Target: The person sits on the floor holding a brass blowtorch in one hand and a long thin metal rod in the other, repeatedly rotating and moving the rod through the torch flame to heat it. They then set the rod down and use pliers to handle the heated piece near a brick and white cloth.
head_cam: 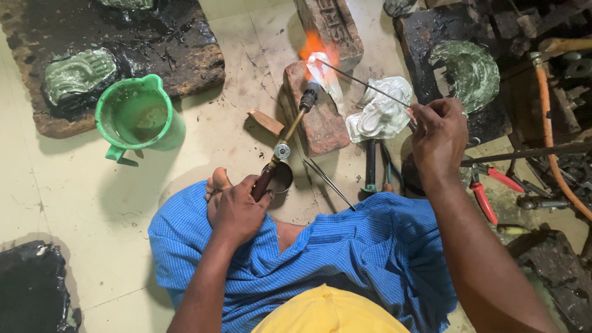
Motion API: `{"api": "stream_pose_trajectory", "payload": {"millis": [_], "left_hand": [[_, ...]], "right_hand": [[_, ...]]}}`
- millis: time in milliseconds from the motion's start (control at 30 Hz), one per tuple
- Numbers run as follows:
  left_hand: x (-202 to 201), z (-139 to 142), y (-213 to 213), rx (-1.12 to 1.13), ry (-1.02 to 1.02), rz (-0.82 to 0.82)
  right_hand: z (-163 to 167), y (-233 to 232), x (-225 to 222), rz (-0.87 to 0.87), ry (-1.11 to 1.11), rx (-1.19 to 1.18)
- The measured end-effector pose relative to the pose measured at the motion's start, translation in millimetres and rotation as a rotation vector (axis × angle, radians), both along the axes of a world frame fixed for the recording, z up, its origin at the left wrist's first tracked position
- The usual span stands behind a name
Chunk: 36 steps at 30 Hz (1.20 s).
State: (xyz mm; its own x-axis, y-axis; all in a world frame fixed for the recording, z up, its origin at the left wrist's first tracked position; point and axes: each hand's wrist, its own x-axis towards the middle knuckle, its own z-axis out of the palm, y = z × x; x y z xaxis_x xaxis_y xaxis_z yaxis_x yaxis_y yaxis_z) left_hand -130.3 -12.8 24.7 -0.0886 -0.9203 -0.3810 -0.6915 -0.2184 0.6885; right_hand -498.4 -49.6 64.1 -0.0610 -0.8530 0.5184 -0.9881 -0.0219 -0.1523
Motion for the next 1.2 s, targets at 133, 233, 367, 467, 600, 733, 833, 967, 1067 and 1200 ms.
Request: {"api": "stream_pose_trajectory", "payload": {"millis": [133,233,367,467,600,733,833,967,1067,1200], "left_hand": [[0.6,0.7,0.4,-0.005,0.017,0.007],[0.2,0.8,-0.1,-0.013,0.019,0.004],[-0.9,2.2,-0.6,-0.010,-0.001,-0.012],[-1.1,3.9,-0.5,-0.008,-0.020,-0.017],[-0.8,3.9,0.7,-0.021,-0.026,-0.011],[-1.3,1.6,-0.1,-0.019,0.013,0.000],[-1.0,1.6,0.1,-0.008,0.006,0.000],[-0.4,2.9,-0.4,0.014,-0.029,-0.004],[-0.6,3.2,-0.1,0.027,-0.026,0.003],[-1.4,2.8,-0.7,0.019,-0.025,-0.008]], "right_hand": [[2.7,1.1,1.6,0.018,-0.007,-0.007],[5.5,5.5,1.8,0.008,-0.006,0.019],[8.3,11.1,0.0,-0.018,-0.013,0.046],[10.0,13.4,-2.1,0.004,0.002,0.018],[10.6,15.0,-2.3,0.003,-0.072,0.009],[11.2,13.9,-0.6,0.033,-0.003,-0.002],[10.9,10.4,3.3,0.025,-0.007,0.014],[11.6,7.0,6.2,0.026,0.037,-0.001],[12.5,9.2,5.7,0.028,0.047,0.005],[14.4,11.9,3.7,0.015,0.046,0.030]]}}
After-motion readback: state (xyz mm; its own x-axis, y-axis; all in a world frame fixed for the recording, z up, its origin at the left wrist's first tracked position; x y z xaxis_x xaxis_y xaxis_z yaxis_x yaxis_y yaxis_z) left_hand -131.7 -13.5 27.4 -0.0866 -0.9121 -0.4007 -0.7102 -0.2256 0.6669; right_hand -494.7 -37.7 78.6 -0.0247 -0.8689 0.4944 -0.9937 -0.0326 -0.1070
